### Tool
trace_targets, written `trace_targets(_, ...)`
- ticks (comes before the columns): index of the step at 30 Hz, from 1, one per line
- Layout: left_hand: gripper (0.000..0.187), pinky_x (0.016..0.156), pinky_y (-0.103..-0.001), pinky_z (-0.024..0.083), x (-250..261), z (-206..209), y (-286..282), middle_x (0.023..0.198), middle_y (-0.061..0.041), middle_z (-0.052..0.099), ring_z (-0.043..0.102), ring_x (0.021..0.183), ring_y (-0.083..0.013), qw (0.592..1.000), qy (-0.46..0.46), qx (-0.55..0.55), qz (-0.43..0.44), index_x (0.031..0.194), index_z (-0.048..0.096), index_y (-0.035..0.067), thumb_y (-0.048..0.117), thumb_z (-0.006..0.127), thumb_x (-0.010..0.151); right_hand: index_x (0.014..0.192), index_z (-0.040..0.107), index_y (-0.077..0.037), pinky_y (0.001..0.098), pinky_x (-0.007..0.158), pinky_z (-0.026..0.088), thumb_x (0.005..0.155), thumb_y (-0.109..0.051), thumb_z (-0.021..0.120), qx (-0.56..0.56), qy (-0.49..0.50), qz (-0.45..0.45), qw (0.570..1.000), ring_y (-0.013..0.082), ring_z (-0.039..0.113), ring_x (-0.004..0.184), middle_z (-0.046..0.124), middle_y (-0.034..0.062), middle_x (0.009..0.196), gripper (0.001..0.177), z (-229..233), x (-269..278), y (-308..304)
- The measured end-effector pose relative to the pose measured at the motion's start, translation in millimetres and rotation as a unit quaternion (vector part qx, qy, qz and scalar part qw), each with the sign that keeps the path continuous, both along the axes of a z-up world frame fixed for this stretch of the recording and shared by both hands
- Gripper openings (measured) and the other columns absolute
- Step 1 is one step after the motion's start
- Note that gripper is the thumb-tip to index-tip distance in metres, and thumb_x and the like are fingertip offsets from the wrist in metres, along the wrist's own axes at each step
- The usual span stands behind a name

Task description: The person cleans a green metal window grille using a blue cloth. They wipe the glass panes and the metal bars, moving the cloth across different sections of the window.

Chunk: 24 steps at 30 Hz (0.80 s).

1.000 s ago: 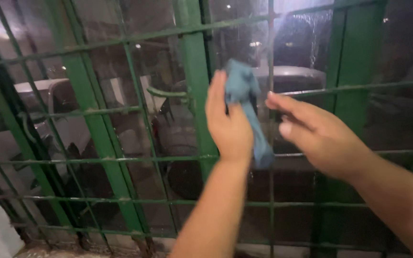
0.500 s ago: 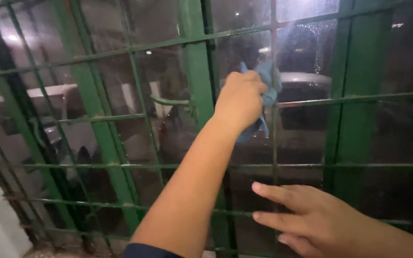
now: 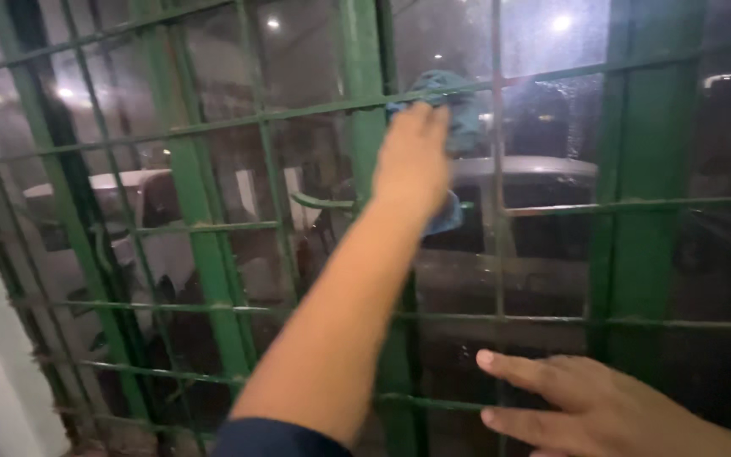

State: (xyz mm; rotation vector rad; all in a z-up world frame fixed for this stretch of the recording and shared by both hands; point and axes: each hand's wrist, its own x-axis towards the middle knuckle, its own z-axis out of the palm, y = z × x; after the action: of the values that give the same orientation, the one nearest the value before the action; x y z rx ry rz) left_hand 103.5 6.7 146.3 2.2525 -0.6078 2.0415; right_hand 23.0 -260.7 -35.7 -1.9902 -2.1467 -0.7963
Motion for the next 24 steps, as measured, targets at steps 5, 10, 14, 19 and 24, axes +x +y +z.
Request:
trace_targets(5, 0.051, 0.103, -0.056, 0.034, 0.9, -17.0, -17.6, 0.137, -0.010, 0.061, 0.053, 0.125, -0.0392, 0.986, -0.143, 0.090, -0.003, 0.136, 0.055, 0.018, 0.036, 0.056, 0.089, 0.138, 0.064, -0.014, 0.0477, 0.104, 0.047, 0.102, -0.022, 0.061, 0.049, 0.002, 0.066, 0.997, 0.0295, 0.065, 0.125, 0.038, 0.0183, 0.163, 0.037, -11.9, -1.8, 41.6)
trace_targets(10, 0.049, 0.109, -0.048, 0.041, 0.7, 6.0, -5.9, 0.129, -0.008, 0.065, 0.060, 0.118, -0.0317, 0.990, -0.006, -0.008, 0.142, 0.138, 0.059, 0.015, 0.021, 0.054, 0.090, 0.130, 0.069, -0.010, 0.0532, 0.106, 0.042, 0.096, -0.027, 0.070, 0.034, -0.044, 0.081, 0.995, 0.0351, 0.062, 0.122, 0.043, 0.0184, 0.157, 0.039, 0.5, -6.3, 69.7)
trace_targets(14, 0.045, 0.102, -0.046, 0.047, 6.5, 1.1, -1.3, 0.119, -0.011, 0.068, 0.066, 0.110, -0.0311, 0.977, 0.033, -0.008, 0.212, 0.136, 0.062, 0.011, 0.017, 0.057, 0.093, 0.124, 0.072, -0.007, 0.0496, 0.102, 0.047, 0.094, -0.022, 0.076, 0.021, 0.080, 0.082, 0.993, 0.0332, 0.063, 0.120, 0.048, 0.0239, 0.155, 0.034, -4.2, -15.4, 60.7)
trace_targets(19, 0.022, 0.089, -0.046, 0.054, -11.0, -25.0, 10.1, 0.108, -0.015, 0.070, 0.068, 0.101, -0.0363, 0.993, 0.096, -0.053, 0.031, 0.107, 0.074, 0.013, 0.011, 0.060, 0.090, 0.123, 0.074, -0.005, 0.0466, 0.100, 0.049, 0.089, -0.013, 0.074, 0.034, 0.214, 0.059, 0.974, 0.0352, 0.063, 0.125, 0.050, 0.0239, 0.154, 0.035, -14.4, -29.0, 49.1)
trace_targets(24, 0.016, 0.089, -0.041, 0.055, -51.5, -43.8, 6.9, 0.105, -0.015, 0.071, 0.069, 0.101, -0.0335, 0.950, -0.026, -0.212, -0.228, 0.106, 0.069, 0.004, 0.004, 0.064, 0.092, 0.124, 0.073, -0.005, 0.0439, 0.101, 0.051, 0.091, -0.013, 0.073, 0.044, 0.241, 0.049, 0.968, 0.0350, 0.064, 0.126, 0.049, 0.0246, 0.155, 0.034, -25.8, -34.7, 32.6)
